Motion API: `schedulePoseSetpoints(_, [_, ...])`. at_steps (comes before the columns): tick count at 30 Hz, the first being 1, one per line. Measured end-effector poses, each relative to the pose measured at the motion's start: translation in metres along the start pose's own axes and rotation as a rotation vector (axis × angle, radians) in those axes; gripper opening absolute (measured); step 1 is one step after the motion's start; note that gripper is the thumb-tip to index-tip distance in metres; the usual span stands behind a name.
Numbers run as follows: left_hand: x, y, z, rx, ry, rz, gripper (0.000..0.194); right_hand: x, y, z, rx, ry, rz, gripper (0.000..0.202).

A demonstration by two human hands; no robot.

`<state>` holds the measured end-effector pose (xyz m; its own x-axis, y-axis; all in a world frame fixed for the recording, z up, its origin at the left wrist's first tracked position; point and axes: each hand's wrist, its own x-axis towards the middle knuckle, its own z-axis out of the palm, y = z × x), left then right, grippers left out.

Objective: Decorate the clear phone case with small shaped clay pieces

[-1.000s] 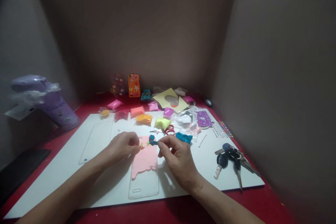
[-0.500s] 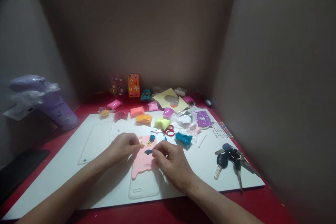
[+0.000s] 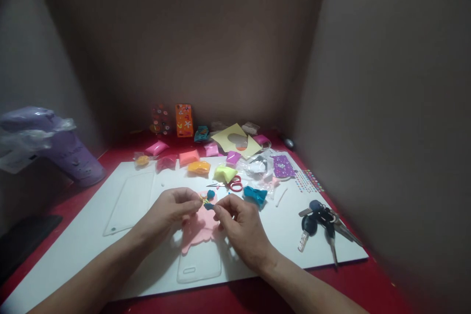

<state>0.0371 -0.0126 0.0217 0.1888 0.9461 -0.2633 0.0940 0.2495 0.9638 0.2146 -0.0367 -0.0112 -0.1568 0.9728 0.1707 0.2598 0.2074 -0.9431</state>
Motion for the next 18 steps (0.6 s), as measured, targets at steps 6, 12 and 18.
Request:
schedulePoseSetpoints(6, [-0.0007,-0.0033,0.0044,-0.186,-0.036,-0.04,0.022,0.0019,-0.0008,0.0006,0.058,0.028,0.028,0.021])
schedulePoseSetpoints(12, [-0.0029,-0.0032,0.0069,-0.272,-0.046,-0.061,0.021,0.0015,-0.0016,0.0012,0.091,0.049,0.038,0.023])
schedulePoseSetpoints(18, [-0.0015,-0.0077,0.0071,-0.286,-0.044,-0.06,0.019,0.0007,-0.0015,0.0025,0.089,0.048,0.052,0.022])
